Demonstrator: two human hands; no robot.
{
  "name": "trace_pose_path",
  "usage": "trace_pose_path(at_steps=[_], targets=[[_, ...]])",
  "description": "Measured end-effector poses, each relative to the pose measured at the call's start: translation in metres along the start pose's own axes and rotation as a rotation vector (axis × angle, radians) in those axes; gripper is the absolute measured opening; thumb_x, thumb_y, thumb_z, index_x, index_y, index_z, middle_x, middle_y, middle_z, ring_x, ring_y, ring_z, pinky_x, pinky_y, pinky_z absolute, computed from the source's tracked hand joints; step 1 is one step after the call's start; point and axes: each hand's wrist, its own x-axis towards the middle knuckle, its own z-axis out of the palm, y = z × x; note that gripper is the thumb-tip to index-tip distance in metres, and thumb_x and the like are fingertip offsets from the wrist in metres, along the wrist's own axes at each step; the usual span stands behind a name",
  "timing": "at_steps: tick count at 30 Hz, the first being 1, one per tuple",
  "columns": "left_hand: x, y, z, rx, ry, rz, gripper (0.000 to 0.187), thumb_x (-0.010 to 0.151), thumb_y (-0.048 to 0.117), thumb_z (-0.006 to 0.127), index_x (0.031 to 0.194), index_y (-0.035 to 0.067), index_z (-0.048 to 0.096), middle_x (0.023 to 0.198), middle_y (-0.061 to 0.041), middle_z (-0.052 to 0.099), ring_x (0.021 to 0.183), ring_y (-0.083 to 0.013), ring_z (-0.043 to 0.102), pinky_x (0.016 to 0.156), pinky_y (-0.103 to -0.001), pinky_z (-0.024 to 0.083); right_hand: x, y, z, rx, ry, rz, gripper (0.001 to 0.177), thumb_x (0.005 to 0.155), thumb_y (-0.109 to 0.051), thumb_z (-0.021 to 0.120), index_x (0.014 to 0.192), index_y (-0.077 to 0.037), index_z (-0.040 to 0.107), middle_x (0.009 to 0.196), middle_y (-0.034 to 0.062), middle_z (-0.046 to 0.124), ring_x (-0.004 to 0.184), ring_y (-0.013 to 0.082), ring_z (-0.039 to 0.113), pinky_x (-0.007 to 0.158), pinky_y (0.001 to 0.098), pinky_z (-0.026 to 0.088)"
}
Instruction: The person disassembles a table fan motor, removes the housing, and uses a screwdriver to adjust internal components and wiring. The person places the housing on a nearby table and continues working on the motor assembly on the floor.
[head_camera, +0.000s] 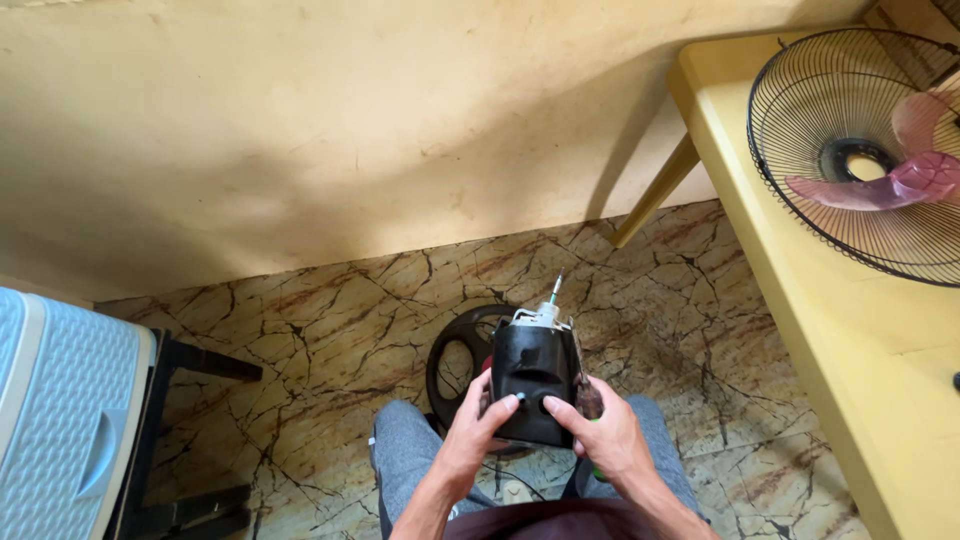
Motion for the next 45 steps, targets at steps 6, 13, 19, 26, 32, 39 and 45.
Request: trace_pose_path(at_steps=[6,13,19,26,32,39,45], targets=[[0.002,-0.005,-0.004,-0.088,0.005,-0.020,0.076,0.085,0.041,0.065,0.153,0.020,0.038,0.136,-0.011,0.060,0.121,-0.0251,0.062,0.095,-0.052,0.054,0.002,0.005,0.000,0.086,-0.105,0.027,0.055,0.076,-0.045,0.081,0.109,-0.002,0.068,0.063,0.0040,0.061,0.046,0.0120,0.057,0.043,0.0284,0.047],[-0.004,-0.007,0.000,-0.072,0.032,-0.018,0.075,0.085,0.043,0.061,0.154,0.022,0.038,0.136,-0.007,0.060,0.121,-0.0219,0.060,0.096,-0.052,0.050,0.002,0.006,-0.004,0.137,-0.142,0.062,0.054,0.075,-0.046,0.079,0.105,-0.004,0.066,0.063,0.0067,0.064,0.042,0.0155,0.057,0.038,0.0299,0.045],[-0.012,-0.001,0.005,-0.055,0.034,-0.030,0.076,0.085,0.047,0.062,0.153,0.023,0.038,0.137,-0.007,0.061,0.121,-0.0222,0.062,0.096,-0.052,0.051,-0.009,0.004,-0.004,0.086,-0.085,0.038,0.053,0.076,-0.047,0.079,0.101,-0.002,0.069,0.057,0.0075,0.062,0.040,0.0160,0.057,0.039,0.0302,0.044],[-0.016,0.011,0.006,-0.038,0.070,-0.106,0.072,0.085,0.054,0.060,0.148,0.021,0.046,0.129,-0.007,0.066,0.111,-0.0226,0.068,0.090,-0.049,0.056,-0.016,0.000,-0.002,0.125,-0.066,0.088,0.056,0.080,-0.050,0.078,0.099,0.001,0.067,0.056,0.0096,0.060,0.041,0.0171,0.058,0.039,0.0306,0.045],[-0.016,0.015,0.013,-0.045,0.095,-0.157,0.066,0.087,0.055,0.058,0.140,0.016,0.051,0.124,-0.010,0.067,0.107,-0.0246,0.069,0.083,-0.050,0.058,-0.016,0.001,-0.005,0.197,-0.056,0.104,0.058,0.074,-0.049,0.078,0.112,-0.006,0.068,0.065,0.0077,0.064,0.042,0.0163,0.058,0.038,0.0313,0.045],[-0.014,0.010,0.014,0.007,0.087,-0.146,0.064,0.087,0.052,0.059,0.140,0.016,0.049,0.124,-0.013,0.066,0.108,-0.0269,0.068,0.086,-0.053,0.057,-0.012,0.007,-0.008,0.242,-0.170,0.196,0.072,0.078,-0.059,0.075,0.112,0.001,0.058,0.070,0.0120,0.065,0.046,0.0173,0.063,0.040,0.0305,0.050],[-0.011,0.000,0.010,0.012,0.085,-0.122,0.065,0.088,0.050,0.060,0.142,0.015,0.049,0.127,-0.013,0.066,0.113,-0.0261,0.066,0.090,-0.057,0.053,-0.009,0.011,-0.008,0.240,-0.235,0.191,0.074,0.071,-0.053,0.080,0.121,-0.006,0.054,0.080,0.0124,0.065,0.045,0.0178,0.060,0.038,0.0311,0.047]])
